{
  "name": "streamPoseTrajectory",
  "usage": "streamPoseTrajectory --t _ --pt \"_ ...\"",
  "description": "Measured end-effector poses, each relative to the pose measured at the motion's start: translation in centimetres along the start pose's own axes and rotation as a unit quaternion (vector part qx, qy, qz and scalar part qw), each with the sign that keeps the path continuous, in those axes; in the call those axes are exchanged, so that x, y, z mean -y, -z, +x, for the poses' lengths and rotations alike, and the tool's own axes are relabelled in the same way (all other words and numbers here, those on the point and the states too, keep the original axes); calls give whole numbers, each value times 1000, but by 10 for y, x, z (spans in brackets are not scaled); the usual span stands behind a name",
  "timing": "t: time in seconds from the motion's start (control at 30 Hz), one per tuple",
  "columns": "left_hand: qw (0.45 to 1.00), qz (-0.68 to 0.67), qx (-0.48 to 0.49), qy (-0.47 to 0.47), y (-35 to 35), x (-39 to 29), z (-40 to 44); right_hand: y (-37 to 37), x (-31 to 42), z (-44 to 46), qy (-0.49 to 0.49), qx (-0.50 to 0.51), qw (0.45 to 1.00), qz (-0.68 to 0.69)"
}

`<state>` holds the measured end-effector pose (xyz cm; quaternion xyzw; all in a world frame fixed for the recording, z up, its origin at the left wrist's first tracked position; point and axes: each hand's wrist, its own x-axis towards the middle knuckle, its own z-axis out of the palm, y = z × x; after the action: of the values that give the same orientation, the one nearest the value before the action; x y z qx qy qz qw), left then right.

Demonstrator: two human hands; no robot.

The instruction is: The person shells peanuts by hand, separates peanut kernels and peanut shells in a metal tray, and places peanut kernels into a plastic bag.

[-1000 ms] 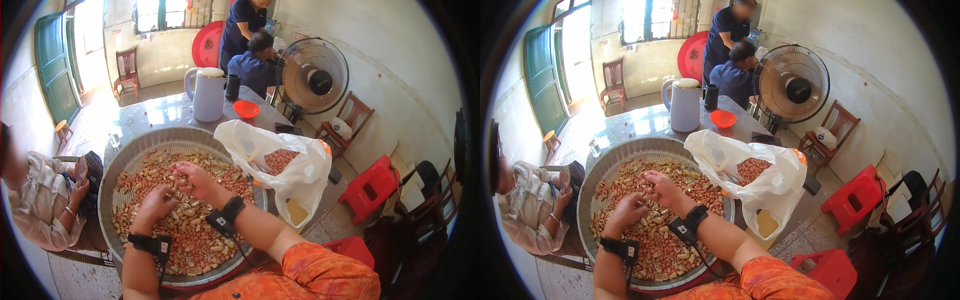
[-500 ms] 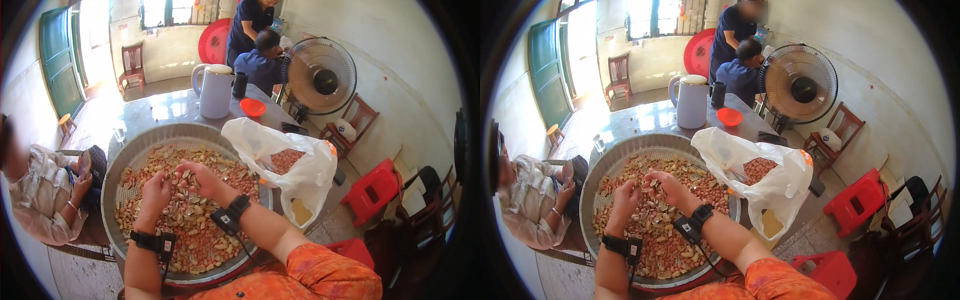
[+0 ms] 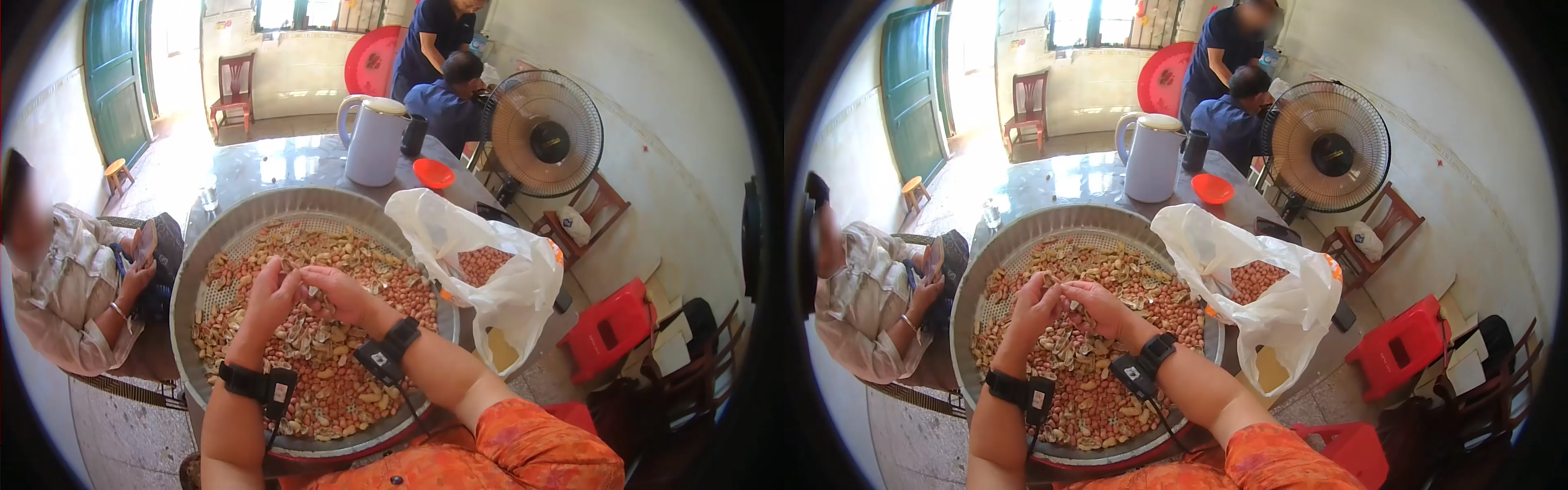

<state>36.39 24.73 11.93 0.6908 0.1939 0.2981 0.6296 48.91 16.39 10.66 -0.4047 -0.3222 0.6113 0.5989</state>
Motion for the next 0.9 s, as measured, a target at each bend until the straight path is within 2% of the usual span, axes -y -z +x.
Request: streamPoseTrajectory --t 0.17,0.27,0.4,0.47,0.5,0.6,0.9 --pt "1000 -30 1 -10 -3 0 0 2 -2 2 15 -17 1000 15" --pt "1000 5 -8 -18 -1 6 2 6 -3 5 16 -18 999 27" --pt "996 -51 -53 54 2 -2 0 4 -2 3 36 -64 996 56" --pt "976 -182 -22 115 5 0 3 5 -3 4 110 -69 990 -49" --pt "977 -178 -2 114 7 4 4 5 -3 3 111 -69 990 -49" --pt "984 -124 27 129 6 6 3 5 1 3 43 -56 995 73" --pt "993 -38 26 108 4 13 5 0 5 0 35 -47 998 23"
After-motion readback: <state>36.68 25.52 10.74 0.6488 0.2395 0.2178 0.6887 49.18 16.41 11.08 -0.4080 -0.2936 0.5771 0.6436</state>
